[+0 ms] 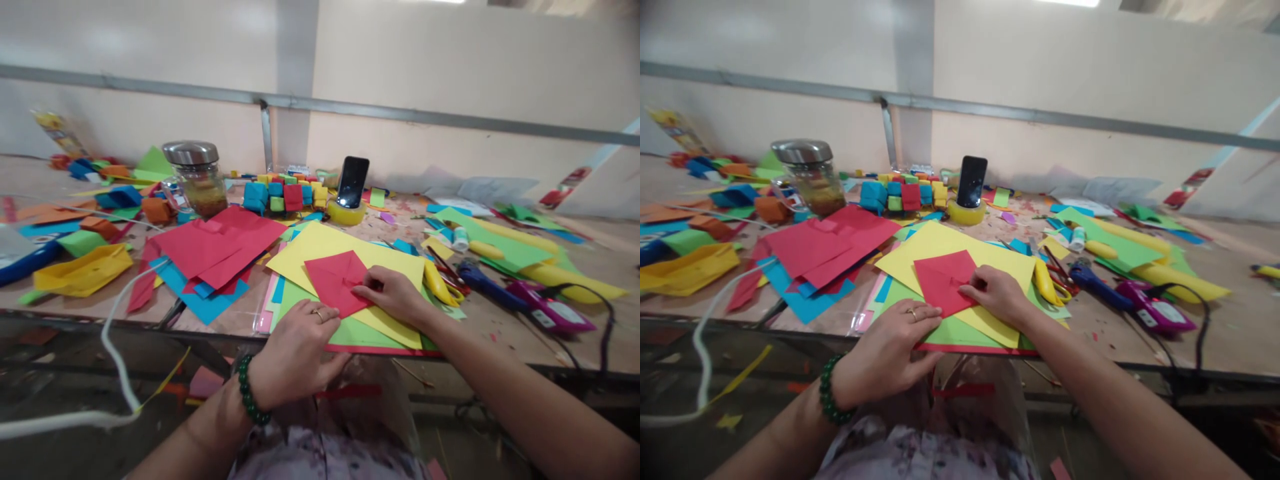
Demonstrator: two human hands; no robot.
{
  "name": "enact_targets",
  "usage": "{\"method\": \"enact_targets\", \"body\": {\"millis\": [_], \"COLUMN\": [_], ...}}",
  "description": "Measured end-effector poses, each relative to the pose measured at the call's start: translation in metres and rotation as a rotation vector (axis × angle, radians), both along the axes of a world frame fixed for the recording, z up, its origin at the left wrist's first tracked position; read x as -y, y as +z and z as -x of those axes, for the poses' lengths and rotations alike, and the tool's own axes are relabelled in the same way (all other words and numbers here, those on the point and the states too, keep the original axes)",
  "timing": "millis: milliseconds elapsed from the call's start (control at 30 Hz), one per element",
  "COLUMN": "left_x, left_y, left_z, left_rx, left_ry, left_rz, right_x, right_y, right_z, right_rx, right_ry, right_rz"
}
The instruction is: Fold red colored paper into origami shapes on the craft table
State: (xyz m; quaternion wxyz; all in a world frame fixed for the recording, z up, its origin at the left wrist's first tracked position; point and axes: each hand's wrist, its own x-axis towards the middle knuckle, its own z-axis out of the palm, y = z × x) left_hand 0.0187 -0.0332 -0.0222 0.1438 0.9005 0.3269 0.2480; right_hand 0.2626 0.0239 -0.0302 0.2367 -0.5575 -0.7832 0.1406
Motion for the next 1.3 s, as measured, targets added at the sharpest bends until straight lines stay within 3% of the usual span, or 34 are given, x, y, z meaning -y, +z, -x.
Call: {"method": "enact_targets", "body": {"millis": [467,833,900,1000,1067,1167,1300], "left_x": [-0.002,-0.003,-0.003,-0.004,-0.005,-0.005,-0.005], "left_y": [0.011,0.005,0.006,0.006,0.005,0.003,0.003], "left_z": [-0.01,-0.028,-0.027,-0.026,-0.025,-0.026,-0.027], "left_rx": [-0.123,-0.227,-0.241,-0.243,-0.233,-0.224,-0.242], "left_ry": [0.03,0.051,0.039,0.021,0.015,0.018,0.007], "left_rz": [-0.032,-0.176,-0.18,-0.181,-0.177,-0.162,-0.175], "right_x": [-0.001,-0.002,-0.001,0.013,0.03,0.057,0.073], "right_y": [0.002,-0.001,0.005,0.019,0.025,0.022,0.013], "right_z": [0.001,0.0,-0.003,-0.003,0.003,0.021,0.031], "right_rx": [-0.002,-0.013,-0.089,-0.159,-0.022,0.293,0.479], "right_ry": [-0.002,-0.01,-0.014,-0.024,0.066,0.343,0.319], "right_rz": [0.025,-0.004,-0.067,-0.358,-0.5,-0.472,-0.347]}}
